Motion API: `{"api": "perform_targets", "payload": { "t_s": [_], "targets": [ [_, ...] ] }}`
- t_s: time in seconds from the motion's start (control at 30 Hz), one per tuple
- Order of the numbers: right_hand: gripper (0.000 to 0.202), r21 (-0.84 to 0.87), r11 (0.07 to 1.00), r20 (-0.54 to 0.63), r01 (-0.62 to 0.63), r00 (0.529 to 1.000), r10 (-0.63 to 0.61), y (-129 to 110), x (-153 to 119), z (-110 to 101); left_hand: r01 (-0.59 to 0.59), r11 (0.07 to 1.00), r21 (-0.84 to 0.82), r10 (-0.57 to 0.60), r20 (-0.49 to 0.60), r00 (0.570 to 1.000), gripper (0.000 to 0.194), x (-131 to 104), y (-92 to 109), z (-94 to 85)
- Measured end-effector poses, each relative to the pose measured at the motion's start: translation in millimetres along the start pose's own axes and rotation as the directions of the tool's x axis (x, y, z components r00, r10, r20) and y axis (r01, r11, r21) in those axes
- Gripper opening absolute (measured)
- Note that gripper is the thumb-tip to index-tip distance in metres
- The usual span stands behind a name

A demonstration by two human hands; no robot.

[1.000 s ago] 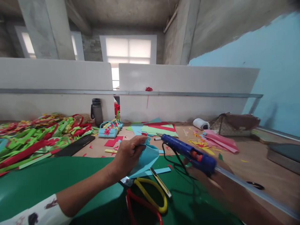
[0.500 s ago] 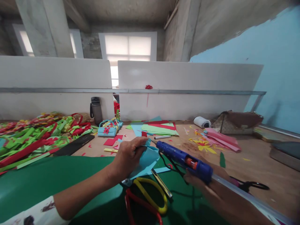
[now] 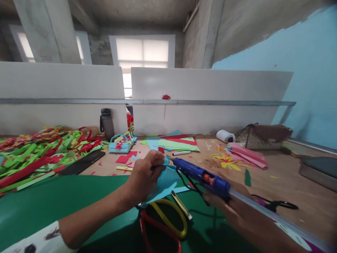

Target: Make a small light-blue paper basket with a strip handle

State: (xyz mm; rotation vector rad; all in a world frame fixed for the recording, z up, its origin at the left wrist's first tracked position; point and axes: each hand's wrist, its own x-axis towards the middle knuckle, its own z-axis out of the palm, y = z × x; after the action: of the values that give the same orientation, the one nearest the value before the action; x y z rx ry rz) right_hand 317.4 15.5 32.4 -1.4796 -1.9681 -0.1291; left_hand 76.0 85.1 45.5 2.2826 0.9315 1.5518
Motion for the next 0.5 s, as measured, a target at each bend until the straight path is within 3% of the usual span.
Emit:
{"api": "perform_targets", "payload": {
  "t_s": [0.17, 0.33, 0.5],
  "targets": [
    [0.051, -0.047, 0.998, -0.076, -0.043, 0.996, 0.039, 5.0, -6.0, 5.8, 0.027, 0.999, 0.029, -0.028, 0.005, 1.000, 0.012, 0.3, 3.1, -1.1],
    [0.046, 0.012, 0.995, 0.016, -0.099, 0.995, 0.098, -1.1, -6.8, 3.8, 0.028, 0.999, 0.018, -0.028, 0.017, 0.999, 0.011, 0.3, 5.1, -2.0],
    [0.051, 0.096, 0.991, -0.047, -0.094, 0.994, 0.099, 0.7, -3.6, 5.3, 0.034, 0.999, 0.021, -0.034, 0.011, 0.999, 0.013, 1.8, 8.4, -2.3]
  ]
}}
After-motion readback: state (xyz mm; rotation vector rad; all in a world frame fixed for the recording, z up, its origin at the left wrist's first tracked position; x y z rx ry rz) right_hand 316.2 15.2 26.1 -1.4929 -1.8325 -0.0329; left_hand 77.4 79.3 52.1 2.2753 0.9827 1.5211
